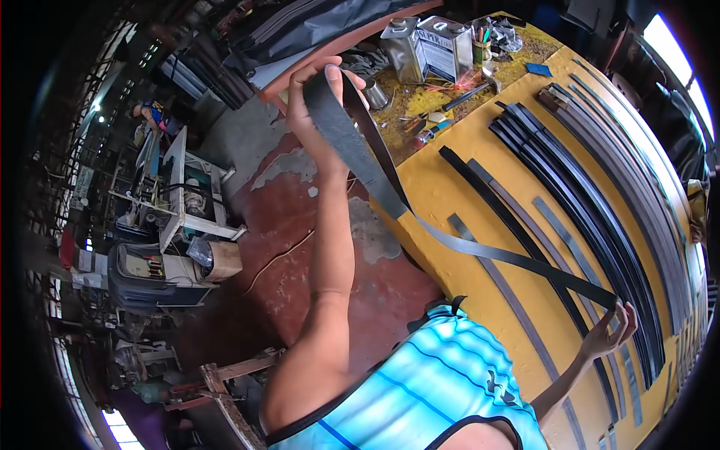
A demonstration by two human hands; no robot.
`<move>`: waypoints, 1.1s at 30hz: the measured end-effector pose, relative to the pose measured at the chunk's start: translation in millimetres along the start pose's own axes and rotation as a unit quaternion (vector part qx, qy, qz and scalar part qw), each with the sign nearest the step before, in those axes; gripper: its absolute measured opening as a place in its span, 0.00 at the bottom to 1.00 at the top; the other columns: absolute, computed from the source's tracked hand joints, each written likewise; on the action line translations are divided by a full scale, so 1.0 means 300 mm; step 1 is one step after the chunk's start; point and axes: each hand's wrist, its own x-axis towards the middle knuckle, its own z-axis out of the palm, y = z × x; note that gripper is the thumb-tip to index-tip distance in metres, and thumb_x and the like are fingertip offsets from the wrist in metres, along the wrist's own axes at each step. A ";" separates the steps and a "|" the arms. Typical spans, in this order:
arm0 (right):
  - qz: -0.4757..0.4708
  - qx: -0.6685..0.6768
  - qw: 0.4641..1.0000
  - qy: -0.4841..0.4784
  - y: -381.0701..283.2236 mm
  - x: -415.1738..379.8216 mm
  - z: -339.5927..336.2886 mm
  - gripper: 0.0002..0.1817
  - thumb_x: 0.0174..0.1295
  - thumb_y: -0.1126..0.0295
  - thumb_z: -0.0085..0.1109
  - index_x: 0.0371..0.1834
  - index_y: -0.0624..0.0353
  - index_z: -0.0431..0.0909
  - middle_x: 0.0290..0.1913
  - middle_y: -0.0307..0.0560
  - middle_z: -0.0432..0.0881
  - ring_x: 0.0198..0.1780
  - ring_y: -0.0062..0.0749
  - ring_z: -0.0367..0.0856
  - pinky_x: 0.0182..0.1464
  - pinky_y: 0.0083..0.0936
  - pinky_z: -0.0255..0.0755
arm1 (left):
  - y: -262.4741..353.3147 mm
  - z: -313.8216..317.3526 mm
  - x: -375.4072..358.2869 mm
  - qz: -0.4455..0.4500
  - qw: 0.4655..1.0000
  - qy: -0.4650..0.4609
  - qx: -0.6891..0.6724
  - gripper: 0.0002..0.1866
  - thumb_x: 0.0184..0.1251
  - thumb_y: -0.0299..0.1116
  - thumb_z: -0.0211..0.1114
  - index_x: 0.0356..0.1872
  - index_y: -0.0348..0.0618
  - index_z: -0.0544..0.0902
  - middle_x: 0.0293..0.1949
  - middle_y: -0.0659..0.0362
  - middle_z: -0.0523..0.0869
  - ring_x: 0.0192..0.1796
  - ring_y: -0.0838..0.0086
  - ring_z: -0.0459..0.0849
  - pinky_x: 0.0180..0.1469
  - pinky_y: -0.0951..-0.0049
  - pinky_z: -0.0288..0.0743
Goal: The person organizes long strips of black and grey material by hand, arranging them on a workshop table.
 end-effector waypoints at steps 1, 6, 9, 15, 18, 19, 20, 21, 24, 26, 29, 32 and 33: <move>0.020 0.021 1.000 -0.007 -0.010 -0.005 0.008 0.18 0.58 0.87 0.68 0.48 0.54 0.87 0.55 0.47 0.82 0.58 0.38 0.83 0.56 0.32 0.83 | -0.001 -0.007 0.004 0.018 0.999 -0.009 0.038 0.12 0.81 0.35 0.62 0.52 0.35 0.79 0.31 0.52 0.86 0.23 0.75 0.81 0.28 0.77 0.74; 0.012 0.073 0.996 -0.054 -0.169 -0.015 0.063 0.19 0.51 0.92 0.66 0.44 0.59 0.86 0.54 0.50 0.83 0.57 0.43 0.82 0.57 0.34 0.78 | 0.018 -0.034 0.031 0.061 0.994 -0.015 0.089 0.11 0.80 0.35 0.64 0.50 0.36 0.80 0.31 0.55 0.87 0.25 0.79 0.82 0.28 0.78 0.76; 0.007 0.162 0.979 -0.120 -0.323 -0.014 0.092 0.20 0.47 0.93 0.65 0.42 0.61 0.85 0.49 0.51 0.85 0.53 0.44 0.83 0.56 0.34 0.77 | 0.043 -0.053 0.050 0.069 0.994 -0.006 0.080 0.10 0.79 0.33 0.65 0.50 0.36 0.81 0.31 0.57 0.87 0.25 0.83 0.80 0.29 0.81 0.73; -0.145 0.327 0.908 -0.219 -0.609 -0.027 0.187 0.22 0.44 0.87 0.69 0.45 0.56 0.86 0.42 0.46 0.88 0.40 0.41 0.84 0.43 0.36 0.78 | 0.111 -0.105 0.082 0.066 0.991 0.023 0.110 0.10 0.78 0.34 0.67 0.49 0.37 0.82 0.32 0.59 0.88 0.28 0.87 0.79 0.32 0.84 0.71; -0.206 0.387 0.858 -0.269 -0.688 -0.059 0.220 0.24 0.40 0.82 0.70 0.46 0.53 0.88 0.44 0.40 0.86 0.40 0.37 0.82 0.44 0.33 0.77 | 0.112 -0.150 0.102 0.091 0.986 0.029 0.137 0.11 0.78 0.34 0.67 0.49 0.37 0.82 0.32 0.59 0.88 0.28 0.87 0.79 0.32 0.84 0.70; -0.208 0.390 0.855 -0.270 -0.709 -0.061 0.223 0.24 0.40 0.82 0.70 0.46 0.53 0.88 0.44 0.40 0.86 0.40 0.37 0.82 0.44 0.33 0.77 | 0.113 -0.160 0.109 0.092 0.985 0.032 0.141 0.11 0.78 0.34 0.67 0.49 0.37 0.82 0.32 0.59 0.88 0.28 0.87 0.79 0.32 0.84 0.70; -0.228 0.397 0.840 -0.291 -0.726 -0.063 0.226 0.22 0.42 0.82 0.70 0.44 0.53 0.88 0.44 0.41 0.86 0.41 0.36 0.83 0.45 0.34 0.77 | 0.115 -0.170 0.115 0.114 0.981 0.031 0.154 0.12 0.77 0.36 0.68 0.49 0.37 0.82 0.31 0.58 0.87 0.25 0.85 0.79 0.28 0.83 0.71; -0.247 0.403 0.825 -0.312 -0.742 -0.065 0.229 0.20 0.43 0.81 0.71 0.42 0.53 0.89 0.44 0.41 0.86 0.42 0.34 0.84 0.45 0.34 0.77 | 0.119 -0.180 0.117 0.135 0.976 0.030 0.166 0.14 0.77 0.39 0.68 0.49 0.37 0.82 0.30 0.56 0.86 0.22 0.82 0.78 0.24 0.82 0.71; -0.260 0.400 0.811 -0.340 -0.783 -0.060 0.238 0.23 0.41 0.79 0.71 0.46 0.51 0.89 0.48 0.39 0.85 0.44 0.35 0.83 0.48 0.34 0.77 | 0.146 -0.197 0.116 0.133 0.978 0.026 0.161 0.14 0.76 0.39 0.69 0.49 0.38 0.82 0.29 0.56 0.86 0.21 0.83 0.78 0.23 0.82 0.69; -0.256 0.399 0.786 -0.396 -0.808 -0.023 0.217 0.27 0.46 0.78 0.73 0.54 0.48 0.88 0.55 0.43 0.84 0.52 0.39 0.83 0.54 0.37 0.77 | 0.174 -0.197 0.103 0.128 0.979 0.033 0.154 0.13 0.76 0.38 0.69 0.48 0.38 0.83 0.29 0.56 0.86 0.20 0.83 0.77 0.23 0.83 0.68; -0.254 0.400 0.763 -0.439 -0.872 0.037 0.208 0.30 0.52 0.76 0.75 0.62 0.46 0.84 0.61 0.47 0.83 0.59 0.44 0.83 0.59 0.40 0.77 | 0.193 -0.222 0.093 0.138 0.971 0.021 0.193 0.09 0.72 0.24 0.69 0.50 0.33 0.83 0.37 0.58 0.88 0.37 0.81 0.87 0.41 0.81 0.79; -0.213 0.494 0.706 -0.459 -0.934 0.107 0.223 0.32 0.56 0.72 0.76 0.67 0.48 0.81 0.67 0.51 0.79 0.64 0.47 0.81 0.63 0.42 0.76 | 0.223 -0.187 0.053 0.158 0.965 0.024 0.206 0.10 0.70 0.22 0.69 0.49 0.33 0.83 0.41 0.57 0.88 0.37 0.80 0.87 0.43 0.80 0.80; -0.206 0.523 0.696 -0.447 -0.965 0.138 0.237 0.34 0.54 0.73 0.76 0.68 0.49 0.79 0.69 0.52 0.77 0.65 0.48 0.79 0.64 0.43 0.75 | 0.233 -0.163 0.045 0.188 0.962 0.032 0.196 0.11 0.68 0.21 0.71 0.50 0.31 0.83 0.41 0.56 0.88 0.37 0.79 0.87 0.43 0.80 0.80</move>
